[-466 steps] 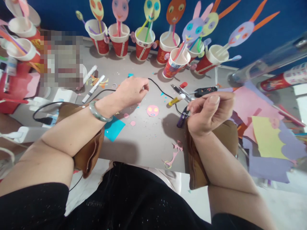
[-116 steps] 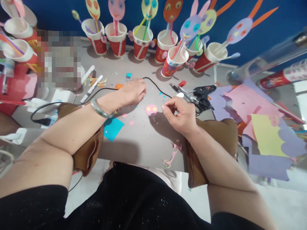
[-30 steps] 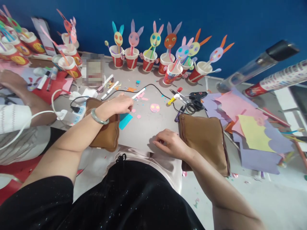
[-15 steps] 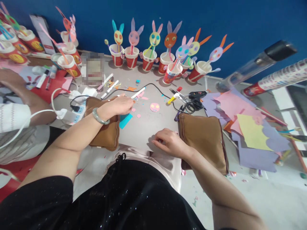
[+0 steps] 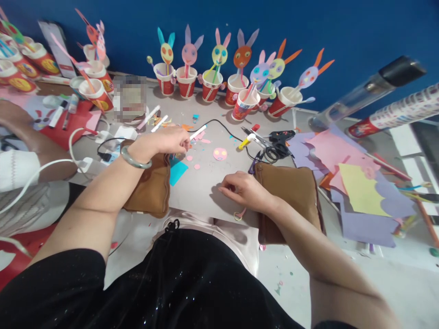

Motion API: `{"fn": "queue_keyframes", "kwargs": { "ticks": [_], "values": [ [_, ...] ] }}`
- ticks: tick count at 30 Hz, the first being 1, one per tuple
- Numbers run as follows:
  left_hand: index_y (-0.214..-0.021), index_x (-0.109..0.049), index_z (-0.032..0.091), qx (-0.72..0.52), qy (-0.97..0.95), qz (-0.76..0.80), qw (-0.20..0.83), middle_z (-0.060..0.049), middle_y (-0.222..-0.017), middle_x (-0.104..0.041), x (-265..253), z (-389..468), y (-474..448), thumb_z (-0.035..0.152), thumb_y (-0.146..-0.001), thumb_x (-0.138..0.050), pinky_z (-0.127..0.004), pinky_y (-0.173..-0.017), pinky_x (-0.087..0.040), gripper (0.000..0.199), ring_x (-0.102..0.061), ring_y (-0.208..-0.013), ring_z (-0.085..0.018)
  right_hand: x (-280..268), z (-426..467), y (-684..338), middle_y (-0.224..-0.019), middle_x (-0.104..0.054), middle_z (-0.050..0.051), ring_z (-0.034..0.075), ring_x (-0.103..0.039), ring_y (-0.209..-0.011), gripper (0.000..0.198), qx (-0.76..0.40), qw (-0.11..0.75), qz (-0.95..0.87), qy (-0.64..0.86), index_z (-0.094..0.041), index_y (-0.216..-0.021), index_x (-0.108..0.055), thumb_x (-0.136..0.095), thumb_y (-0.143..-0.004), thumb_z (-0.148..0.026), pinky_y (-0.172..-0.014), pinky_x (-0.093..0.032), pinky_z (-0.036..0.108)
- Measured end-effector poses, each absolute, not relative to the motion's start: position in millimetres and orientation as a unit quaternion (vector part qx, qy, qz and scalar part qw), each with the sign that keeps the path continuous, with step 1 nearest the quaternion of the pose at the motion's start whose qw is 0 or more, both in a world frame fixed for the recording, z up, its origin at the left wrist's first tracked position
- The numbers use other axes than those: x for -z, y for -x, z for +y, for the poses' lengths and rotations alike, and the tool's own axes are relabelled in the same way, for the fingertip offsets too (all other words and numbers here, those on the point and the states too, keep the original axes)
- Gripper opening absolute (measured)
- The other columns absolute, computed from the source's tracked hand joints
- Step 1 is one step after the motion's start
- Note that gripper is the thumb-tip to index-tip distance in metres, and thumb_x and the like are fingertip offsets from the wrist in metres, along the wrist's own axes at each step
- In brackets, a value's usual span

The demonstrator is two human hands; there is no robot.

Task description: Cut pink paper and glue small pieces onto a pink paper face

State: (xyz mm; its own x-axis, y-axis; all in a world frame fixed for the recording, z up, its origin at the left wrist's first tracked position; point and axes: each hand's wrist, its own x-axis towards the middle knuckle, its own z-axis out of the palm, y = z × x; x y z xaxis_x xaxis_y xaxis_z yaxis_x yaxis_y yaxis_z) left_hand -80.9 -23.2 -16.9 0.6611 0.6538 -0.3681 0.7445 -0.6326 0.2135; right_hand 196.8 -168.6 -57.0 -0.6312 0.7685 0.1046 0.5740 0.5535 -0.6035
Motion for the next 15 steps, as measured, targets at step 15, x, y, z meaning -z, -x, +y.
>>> {"fn": "queue_keyframes", "kwargs": {
  "ticks": [15],
  "values": [
    [-0.087,-0.078,0.019,0.143,-0.908,0.374,0.124,-0.007,-0.095,-0.079,47,-40,81,0.019,-0.087,-0.058,-0.038,-0.097,-0.040,0.020,-0.067,-0.087,-0.019,72,-179,-193,-0.065,-0.061,0.000,0.014,-0.051,-0.063,0.029,-0.303,0.156,-0.855,0.390,-0.021,-0.075,-0.058,-0.054,-0.103,-0.031,-0.073,-0.042,0.031]
  ]
}}
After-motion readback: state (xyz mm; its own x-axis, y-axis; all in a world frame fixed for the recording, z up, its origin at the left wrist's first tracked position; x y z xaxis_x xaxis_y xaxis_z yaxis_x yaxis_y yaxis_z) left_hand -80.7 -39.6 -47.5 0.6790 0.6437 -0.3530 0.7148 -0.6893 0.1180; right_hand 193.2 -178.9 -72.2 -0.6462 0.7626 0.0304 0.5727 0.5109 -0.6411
